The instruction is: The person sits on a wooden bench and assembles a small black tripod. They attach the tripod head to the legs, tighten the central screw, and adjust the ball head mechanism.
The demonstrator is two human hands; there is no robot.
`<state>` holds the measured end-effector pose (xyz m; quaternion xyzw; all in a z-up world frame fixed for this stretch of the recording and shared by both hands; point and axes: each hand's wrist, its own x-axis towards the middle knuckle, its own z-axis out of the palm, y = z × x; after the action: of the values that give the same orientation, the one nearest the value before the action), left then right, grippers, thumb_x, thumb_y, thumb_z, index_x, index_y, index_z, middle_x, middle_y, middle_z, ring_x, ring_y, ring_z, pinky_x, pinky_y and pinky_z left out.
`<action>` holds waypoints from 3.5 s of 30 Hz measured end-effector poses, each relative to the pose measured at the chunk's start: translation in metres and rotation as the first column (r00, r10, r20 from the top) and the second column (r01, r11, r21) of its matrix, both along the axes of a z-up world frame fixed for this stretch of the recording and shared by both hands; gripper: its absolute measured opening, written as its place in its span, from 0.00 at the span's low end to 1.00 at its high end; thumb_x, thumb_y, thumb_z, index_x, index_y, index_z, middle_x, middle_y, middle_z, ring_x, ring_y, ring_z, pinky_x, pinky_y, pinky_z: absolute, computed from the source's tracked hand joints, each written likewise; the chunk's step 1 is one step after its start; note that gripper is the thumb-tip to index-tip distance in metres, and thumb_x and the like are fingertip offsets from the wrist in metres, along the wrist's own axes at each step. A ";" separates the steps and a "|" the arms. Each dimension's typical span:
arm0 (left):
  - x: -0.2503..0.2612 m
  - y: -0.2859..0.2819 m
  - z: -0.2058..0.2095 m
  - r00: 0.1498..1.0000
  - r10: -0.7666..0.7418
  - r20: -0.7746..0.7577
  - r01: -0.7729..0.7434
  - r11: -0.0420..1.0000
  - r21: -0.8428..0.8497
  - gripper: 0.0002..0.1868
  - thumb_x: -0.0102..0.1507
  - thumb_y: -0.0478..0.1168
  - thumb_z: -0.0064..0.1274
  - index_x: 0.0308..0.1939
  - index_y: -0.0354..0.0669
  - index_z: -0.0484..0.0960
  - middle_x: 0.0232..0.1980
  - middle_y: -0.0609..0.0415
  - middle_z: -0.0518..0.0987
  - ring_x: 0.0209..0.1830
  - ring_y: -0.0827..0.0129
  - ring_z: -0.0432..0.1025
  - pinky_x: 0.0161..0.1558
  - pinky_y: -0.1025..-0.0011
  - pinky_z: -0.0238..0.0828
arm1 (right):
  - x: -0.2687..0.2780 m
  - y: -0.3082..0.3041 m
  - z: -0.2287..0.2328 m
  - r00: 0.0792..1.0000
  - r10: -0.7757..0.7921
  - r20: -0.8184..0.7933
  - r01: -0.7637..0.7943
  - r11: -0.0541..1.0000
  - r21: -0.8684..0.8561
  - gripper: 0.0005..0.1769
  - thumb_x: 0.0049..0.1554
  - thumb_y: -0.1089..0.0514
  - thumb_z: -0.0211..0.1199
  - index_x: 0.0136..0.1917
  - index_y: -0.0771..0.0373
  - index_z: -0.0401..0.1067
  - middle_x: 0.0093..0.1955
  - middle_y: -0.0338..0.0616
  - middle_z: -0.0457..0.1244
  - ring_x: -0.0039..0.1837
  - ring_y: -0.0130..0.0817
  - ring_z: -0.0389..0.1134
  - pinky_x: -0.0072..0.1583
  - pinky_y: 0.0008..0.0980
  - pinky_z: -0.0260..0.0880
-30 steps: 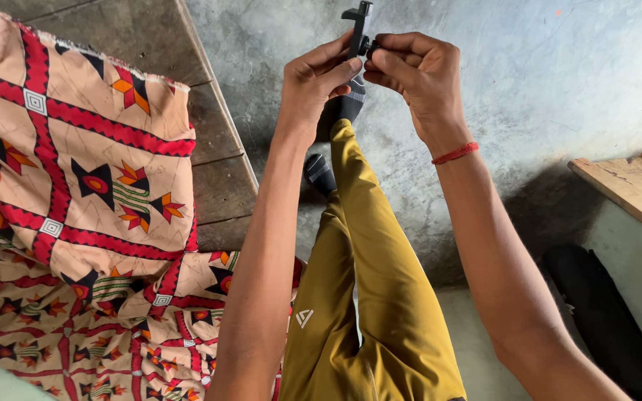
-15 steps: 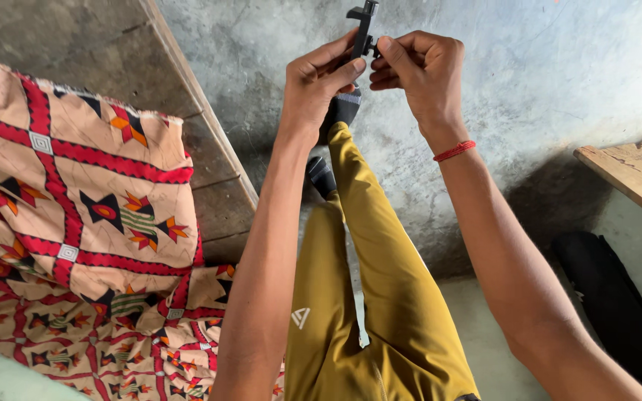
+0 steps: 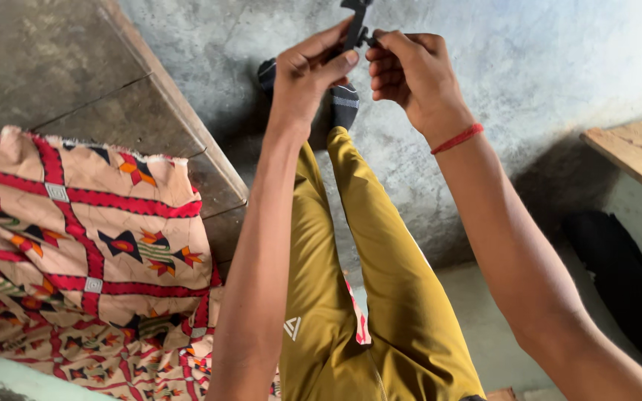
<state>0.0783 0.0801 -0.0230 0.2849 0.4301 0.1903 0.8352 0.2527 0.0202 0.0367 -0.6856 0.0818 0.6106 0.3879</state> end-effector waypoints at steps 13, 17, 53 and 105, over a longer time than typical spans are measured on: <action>-0.012 0.092 0.010 0.991 -0.126 0.052 0.121 0.989 0.090 0.19 0.63 0.32 0.64 0.57 0.33 0.80 0.43 0.56 0.84 0.39 0.79 0.74 0.43 0.75 0.77 | -0.040 0.070 -0.003 0.965 -0.241 -0.106 0.223 0.962 -0.159 0.11 0.61 0.56 0.60 0.42 0.66 0.73 0.34 0.41 0.66 0.31 0.28 0.65 0.33 0.29 0.67; -0.016 0.126 0.006 0.986 -0.161 0.029 0.159 0.986 0.058 0.19 0.63 0.35 0.65 0.57 0.31 0.81 0.40 0.55 0.83 0.36 0.79 0.74 0.43 0.73 0.79 | -0.056 0.097 -0.002 0.934 -0.320 -0.158 0.310 0.947 -0.085 0.12 0.62 0.57 0.55 0.45 0.65 0.75 0.34 0.41 0.66 0.31 0.27 0.64 0.33 0.28 0.65; 0.061 0.238 -0.041 0.924 -0.336 0.185 0.374 0.895 -0.243 0.11 0.69 0.38 0.54 0.47 0.30 0.83 0.40 0.49 0.85 0.37 0.68 0.81 0.45 0.67 0.84 | -0.006 0.196 -0.007 0.353 0.214 0.911 -0.471 0.882 -0.025 0.17 0.56 0.73 0.73 0.58 0.65 0.78 0.49 0.46 0.65 0.44 0.33 0.70 0.45 0.31 0.72; -0.058 0.244 0.006 0.574 -0.810 0.117 0.603 0.515 0.609 0.12 0.66 0.41 0.54 0.34 0.35 0.85 0.29 0.57 0.81 0.19 0.80 0.69 0.22 0.77 0.68 | -0.205 0.133 0.025 0.051 -0.187 0.981 -0.273 0.942 0.194 0.12 0.51 0.74 0.70 0.46 0.67 0.70 0.43 0.41 0.64 0.40 0.25 0.67 0.43 0.27 0.66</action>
<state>0.0208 0.3242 -0.0168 0.6020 0.0306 -0.0179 0.7977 0.0477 0.1533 0.0620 -0.8413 -0.3323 -0.0155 0.4260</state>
